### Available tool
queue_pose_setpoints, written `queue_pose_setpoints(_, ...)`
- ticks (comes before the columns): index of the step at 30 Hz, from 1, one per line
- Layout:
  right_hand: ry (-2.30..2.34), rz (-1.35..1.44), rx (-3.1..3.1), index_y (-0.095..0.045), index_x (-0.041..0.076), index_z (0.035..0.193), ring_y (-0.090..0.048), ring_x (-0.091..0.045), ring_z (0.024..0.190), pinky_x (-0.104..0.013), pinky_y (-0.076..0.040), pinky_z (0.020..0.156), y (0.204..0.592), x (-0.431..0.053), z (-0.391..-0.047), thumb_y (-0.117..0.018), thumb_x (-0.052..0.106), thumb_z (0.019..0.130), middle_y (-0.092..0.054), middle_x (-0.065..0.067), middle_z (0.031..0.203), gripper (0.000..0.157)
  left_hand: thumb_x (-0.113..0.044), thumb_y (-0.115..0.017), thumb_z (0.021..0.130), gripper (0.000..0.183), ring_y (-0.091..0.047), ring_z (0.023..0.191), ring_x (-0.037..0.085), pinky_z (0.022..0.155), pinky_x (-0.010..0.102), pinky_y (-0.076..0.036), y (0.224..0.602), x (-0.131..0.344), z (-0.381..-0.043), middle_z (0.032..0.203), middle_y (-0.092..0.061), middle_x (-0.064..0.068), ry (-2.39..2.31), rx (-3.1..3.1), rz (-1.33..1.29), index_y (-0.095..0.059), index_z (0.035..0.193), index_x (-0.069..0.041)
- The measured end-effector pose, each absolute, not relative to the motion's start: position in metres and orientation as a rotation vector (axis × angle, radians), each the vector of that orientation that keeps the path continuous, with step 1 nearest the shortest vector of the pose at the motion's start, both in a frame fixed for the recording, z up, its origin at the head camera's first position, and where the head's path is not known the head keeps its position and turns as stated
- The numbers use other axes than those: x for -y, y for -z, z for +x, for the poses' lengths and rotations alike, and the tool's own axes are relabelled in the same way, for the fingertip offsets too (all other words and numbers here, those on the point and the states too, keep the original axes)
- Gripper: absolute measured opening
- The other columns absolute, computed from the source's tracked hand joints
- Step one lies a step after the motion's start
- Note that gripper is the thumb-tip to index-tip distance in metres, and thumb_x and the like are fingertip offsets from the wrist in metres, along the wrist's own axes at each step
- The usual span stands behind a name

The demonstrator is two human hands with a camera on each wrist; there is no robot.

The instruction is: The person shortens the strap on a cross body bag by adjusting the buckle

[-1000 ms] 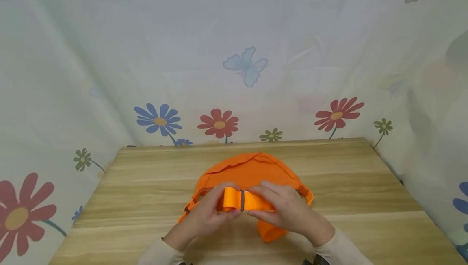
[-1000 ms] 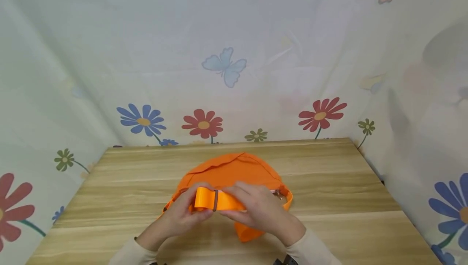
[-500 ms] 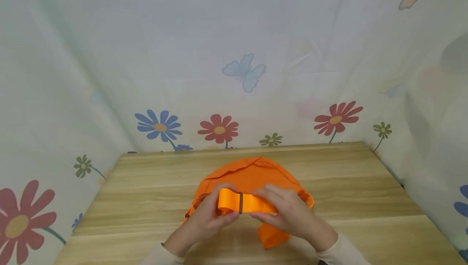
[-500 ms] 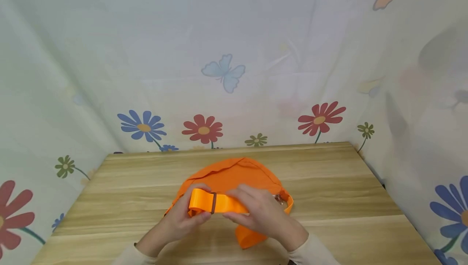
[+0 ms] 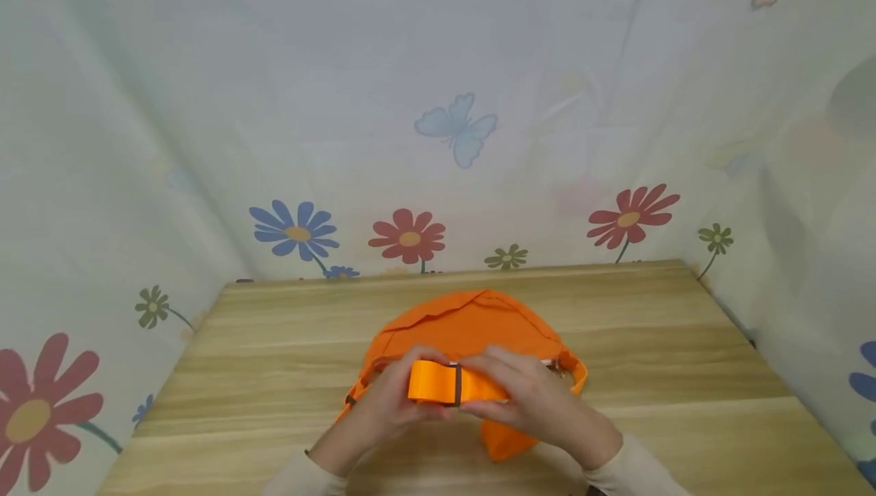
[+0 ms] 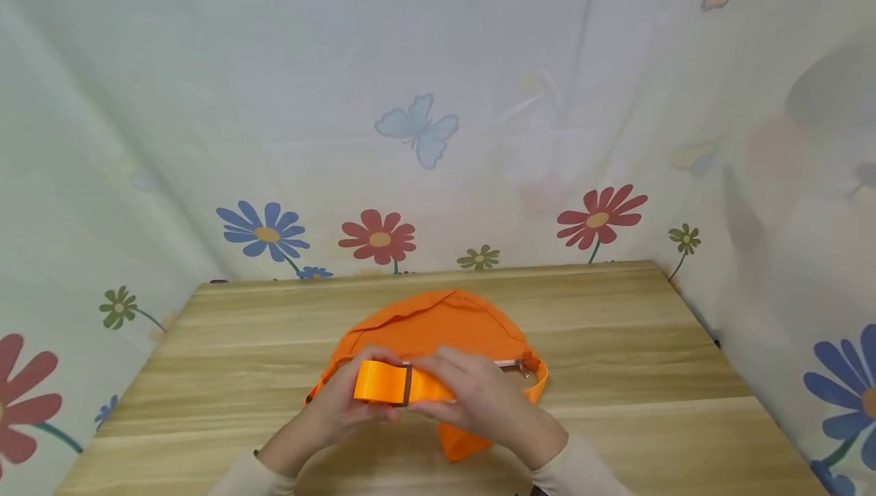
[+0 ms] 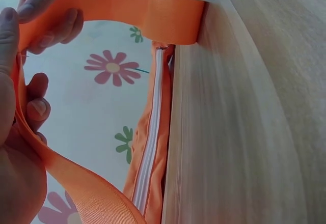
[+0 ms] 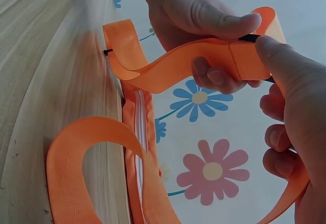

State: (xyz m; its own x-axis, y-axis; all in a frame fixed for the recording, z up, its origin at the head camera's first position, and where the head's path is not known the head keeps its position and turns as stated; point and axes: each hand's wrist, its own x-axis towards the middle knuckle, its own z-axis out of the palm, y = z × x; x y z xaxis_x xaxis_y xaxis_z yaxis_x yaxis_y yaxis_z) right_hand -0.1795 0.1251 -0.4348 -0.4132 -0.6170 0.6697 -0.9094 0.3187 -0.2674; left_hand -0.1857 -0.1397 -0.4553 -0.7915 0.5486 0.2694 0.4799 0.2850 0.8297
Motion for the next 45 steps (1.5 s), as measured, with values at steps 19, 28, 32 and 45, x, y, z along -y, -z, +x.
queue_pose_setpoints(19, -0.887, 1.366, 2.143, -0.067, 0.007, 0.135, -0.065, -0.008, 0.086, -0.012, -0.058, 0.085, 0.438, -0.126, -0.180, -0.093, 0.025, 0.087, -0.072, 0.001, 0.110, 0.057, -0.032, -0.091, 0.087, 0.058, -0.066, 0.107, 0.013, 0.099, 0.032, -0.061, 0.454, 0.140, -0.184, 0.127, -0.073, -0.003, -1.355, -2.668, 1.179, -0.064, 0.136, -0.022)
queue_pose_setpoints(28, -0.880, 1.374, 2.124, -0.067, 0.007, 0.134, -0.069, -0.009, 0.089, -0.014, -0.059, 0.086, 0.435, -0.129, -0.183, -0.090, 0.027, 0.091, -0.074, 0.001, 0.112, 0.053, -0.033, -0.088, 0.089, 0.053, -0.071, 0.113, 0.014, 0.106, 0.037, -0.059, 0.452, 0.143, -0.186, 0.129, -0.076, -0.006, -1.295, -2.745, 1.233, -0.068, 0.136, -0.019)
queue_pose_setpoints(32, -0.866, 1.371, 2.098, -0.067, 0.006, 0.133, -0.072, -0.010, 0.092, -0.018, -0.061, 0.088, 0.433, -0.129, -0.185, -0.084, 0.034, 0.096, -0.076, 0.000, 0.113, 0.049, -0.033, -0.086, 0.092, 0.051, -0.071, 0.115, 0.015, 0.108, 0.039, -0.059, 0.449, 0.143, -0.187, 0.130, -0.076, -0.005, -1.278, -2.750, 1.209, -0.068, 0.137, -0.020)
queue_pose_setpoints(45, -0.876, 1.367, 2.090, -0.069, 0.006, 0.130, -0.074, -0.011, 0.094, -0.020, -0.062, 0.090, 0.435, -0.131, -0.184, -0.089, 0.029, 0.092, -0.077, -0.001, 0.113, 0.049, -0.040, -0.086, 0.092, 0.048, -0.074, 0.117, 0.014, 0.106, 0.038, -0.060, 0.447, 0.148, -0.185, 0.130, -0.077, -0.008, -1.316, -2.725, 1.153, -0.072, 0.133, -0.021)
